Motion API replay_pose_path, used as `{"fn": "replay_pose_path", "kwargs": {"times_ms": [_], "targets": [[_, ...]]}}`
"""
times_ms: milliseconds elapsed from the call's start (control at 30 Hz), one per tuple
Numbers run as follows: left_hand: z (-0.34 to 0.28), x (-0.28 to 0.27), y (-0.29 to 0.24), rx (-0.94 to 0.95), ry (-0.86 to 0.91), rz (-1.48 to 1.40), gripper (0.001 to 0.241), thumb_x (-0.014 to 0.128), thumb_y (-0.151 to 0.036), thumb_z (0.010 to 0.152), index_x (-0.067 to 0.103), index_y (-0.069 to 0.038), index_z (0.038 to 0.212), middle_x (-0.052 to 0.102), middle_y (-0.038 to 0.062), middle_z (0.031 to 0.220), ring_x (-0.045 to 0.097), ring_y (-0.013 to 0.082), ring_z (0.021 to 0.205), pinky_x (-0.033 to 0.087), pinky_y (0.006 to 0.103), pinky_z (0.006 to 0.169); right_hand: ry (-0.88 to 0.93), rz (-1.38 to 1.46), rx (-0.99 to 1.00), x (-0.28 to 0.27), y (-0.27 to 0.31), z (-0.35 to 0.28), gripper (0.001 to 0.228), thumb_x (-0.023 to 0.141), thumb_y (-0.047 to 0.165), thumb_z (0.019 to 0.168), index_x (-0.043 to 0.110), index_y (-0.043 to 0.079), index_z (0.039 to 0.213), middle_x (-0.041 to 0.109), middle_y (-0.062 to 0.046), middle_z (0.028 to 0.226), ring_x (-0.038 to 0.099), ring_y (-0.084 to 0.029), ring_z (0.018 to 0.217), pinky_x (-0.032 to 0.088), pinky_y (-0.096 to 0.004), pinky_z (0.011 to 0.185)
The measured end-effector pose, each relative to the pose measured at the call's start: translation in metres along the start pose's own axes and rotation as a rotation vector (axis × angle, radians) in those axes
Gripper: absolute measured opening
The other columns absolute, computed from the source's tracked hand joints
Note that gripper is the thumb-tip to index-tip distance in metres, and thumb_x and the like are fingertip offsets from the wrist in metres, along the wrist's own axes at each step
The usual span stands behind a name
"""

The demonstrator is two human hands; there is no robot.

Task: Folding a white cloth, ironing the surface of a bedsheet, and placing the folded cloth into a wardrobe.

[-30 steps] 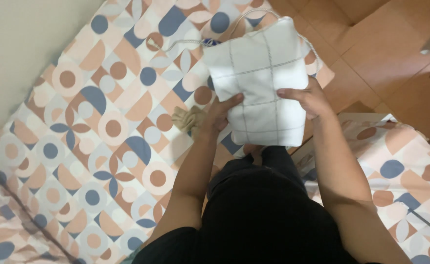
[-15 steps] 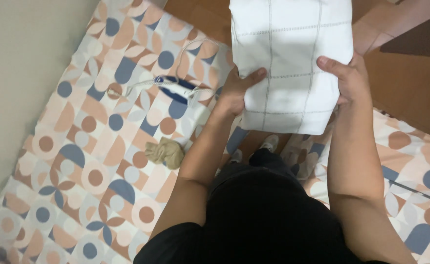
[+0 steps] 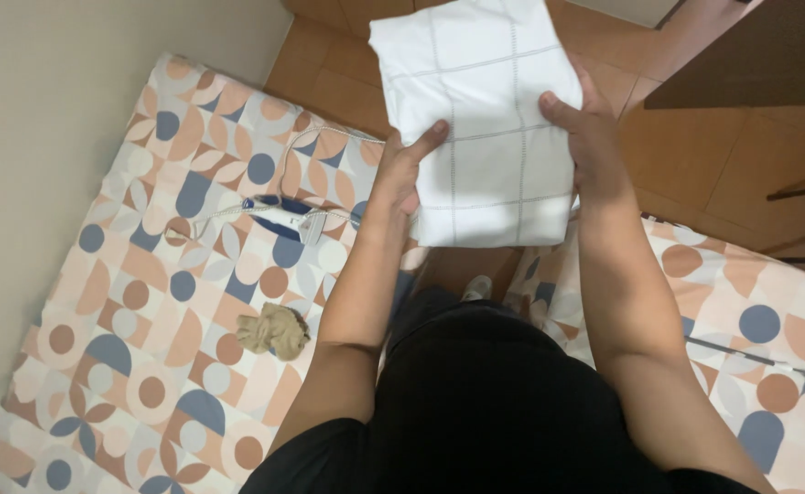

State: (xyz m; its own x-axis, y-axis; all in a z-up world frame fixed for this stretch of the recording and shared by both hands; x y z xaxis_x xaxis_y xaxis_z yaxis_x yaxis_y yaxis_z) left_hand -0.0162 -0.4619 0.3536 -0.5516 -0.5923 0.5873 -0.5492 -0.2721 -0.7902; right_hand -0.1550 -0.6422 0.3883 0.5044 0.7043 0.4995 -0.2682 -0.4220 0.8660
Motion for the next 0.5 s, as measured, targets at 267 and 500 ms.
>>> {"fn": "replay_pose_path", "kwargs": {"times_ms": [267, 500], "targets": [[0.012, -0.013, 0.011, -0.071, -0.034, 0.003, 0.079, 0.081, -0.018, 0.086, 0.041, 0.016, 0.145, 0.063, 0.028, 0.130, 0.067, 0.0336, 0.115, 0.059, 0.0425, 0.097, -0.142, -0.144, 0.084, -0.028, -0.022, 0.010, 0.051, 0.071, 0.011, 0.097, 0.055, -0.002, 0.144, 0.070, -0.014, 0.126, 0.068, -0.021, 0.111, 0.056, -0.033, 0.097], [0.029, -0.057, 0.009, -0.085, -0.066, -0.146, 0.089, 0.083, -0.026, 0.084, 0.035, 0.007, 0.152, 0.055, 0.023, 0.146, 0.055, 0.0339, 0.135, 0.049, 0.0443, 0.111, 0.000, -0.364, 0.010, 0.006, -0.002, 0.015, 0.064, 0.076, 0.017, 0.093, 0.049, 0.000, 0.148, 0.065, -0.014, 0.135, 0.063, -0.020, 0.123, 0.052, -0.034, 0.106]]}}
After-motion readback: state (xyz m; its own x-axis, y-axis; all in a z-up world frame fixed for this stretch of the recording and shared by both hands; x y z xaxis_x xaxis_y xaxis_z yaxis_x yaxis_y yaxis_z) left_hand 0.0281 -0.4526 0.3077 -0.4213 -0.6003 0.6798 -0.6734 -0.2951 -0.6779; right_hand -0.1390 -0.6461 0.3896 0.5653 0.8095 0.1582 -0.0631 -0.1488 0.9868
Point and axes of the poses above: each hand's wrist, its own z-axis towards the middle knuckle, its own x-axis out of the palm, y = z × x, the point moved 4 cm from there along z, towards the middle knuckle
